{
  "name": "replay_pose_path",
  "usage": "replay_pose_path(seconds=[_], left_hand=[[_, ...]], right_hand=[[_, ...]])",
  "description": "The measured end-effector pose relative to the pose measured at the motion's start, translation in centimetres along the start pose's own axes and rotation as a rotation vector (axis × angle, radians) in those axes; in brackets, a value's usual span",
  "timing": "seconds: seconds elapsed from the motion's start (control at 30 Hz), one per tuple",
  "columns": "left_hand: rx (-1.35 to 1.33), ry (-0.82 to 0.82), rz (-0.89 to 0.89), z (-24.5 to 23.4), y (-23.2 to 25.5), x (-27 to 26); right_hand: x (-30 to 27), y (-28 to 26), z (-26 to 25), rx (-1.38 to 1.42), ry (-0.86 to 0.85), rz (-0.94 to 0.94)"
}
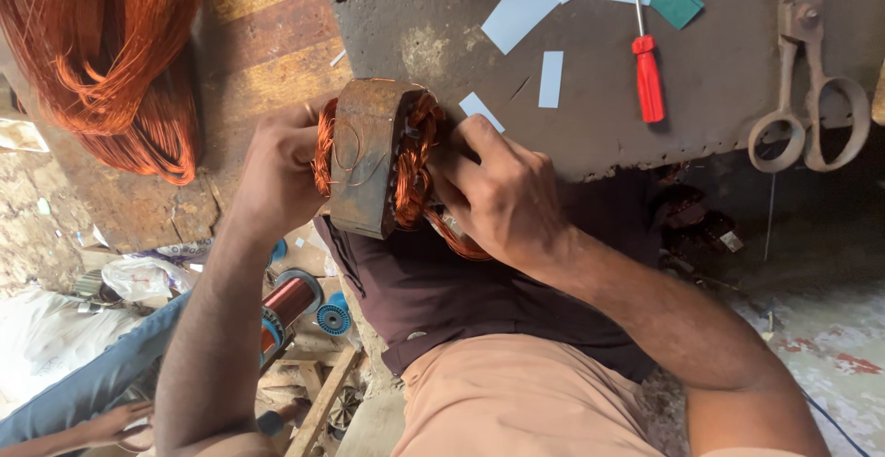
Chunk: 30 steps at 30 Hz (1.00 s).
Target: The person winds copper wire around a rectangular metal core, inserting small white paper strips between layers for insulation. They use their hands to guide the wire and occasionally use a screwdriver to adjust the winding.
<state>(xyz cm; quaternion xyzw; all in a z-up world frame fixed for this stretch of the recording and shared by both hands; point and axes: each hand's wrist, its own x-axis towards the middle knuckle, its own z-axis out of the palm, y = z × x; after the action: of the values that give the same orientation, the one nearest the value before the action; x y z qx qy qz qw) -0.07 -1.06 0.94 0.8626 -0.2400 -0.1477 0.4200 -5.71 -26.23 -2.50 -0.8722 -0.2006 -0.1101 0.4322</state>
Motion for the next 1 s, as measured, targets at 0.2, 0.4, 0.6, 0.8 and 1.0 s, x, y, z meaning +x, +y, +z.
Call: replay_pose_path(seconds=[0.2, 0.4, 0.6, 0.8, 1.0], left_hand=[[0.443, 0.109, 0.043, -0.4, 2.1, -0.4], [0.267, 0.095, -0.238, 0.0, 1.5, -0.4], [-0.475, -0.012, -0.491, -0.3, -0.7, 0.8], [-0.377, -0.084, -0.519, -0.1, -1.1, 1.2], [-0.219, -0.174, -0.547, -1.0, -1.2, 2.1]], right_hand=[[0.3, -0.1, 0.2, 0.048, 0.067, 0.063], [0.3, -0.1, -0.3, 0.113, 0.040, 0.066], [0.4, 0.2, -0.6, 0.106, 0.014, 0.080], [0.1, -0.1, -0.8, 0.044, -0.048, 0.011], [0.5, 0.7, -0.8, 0.081, -0.134, -0.020]])
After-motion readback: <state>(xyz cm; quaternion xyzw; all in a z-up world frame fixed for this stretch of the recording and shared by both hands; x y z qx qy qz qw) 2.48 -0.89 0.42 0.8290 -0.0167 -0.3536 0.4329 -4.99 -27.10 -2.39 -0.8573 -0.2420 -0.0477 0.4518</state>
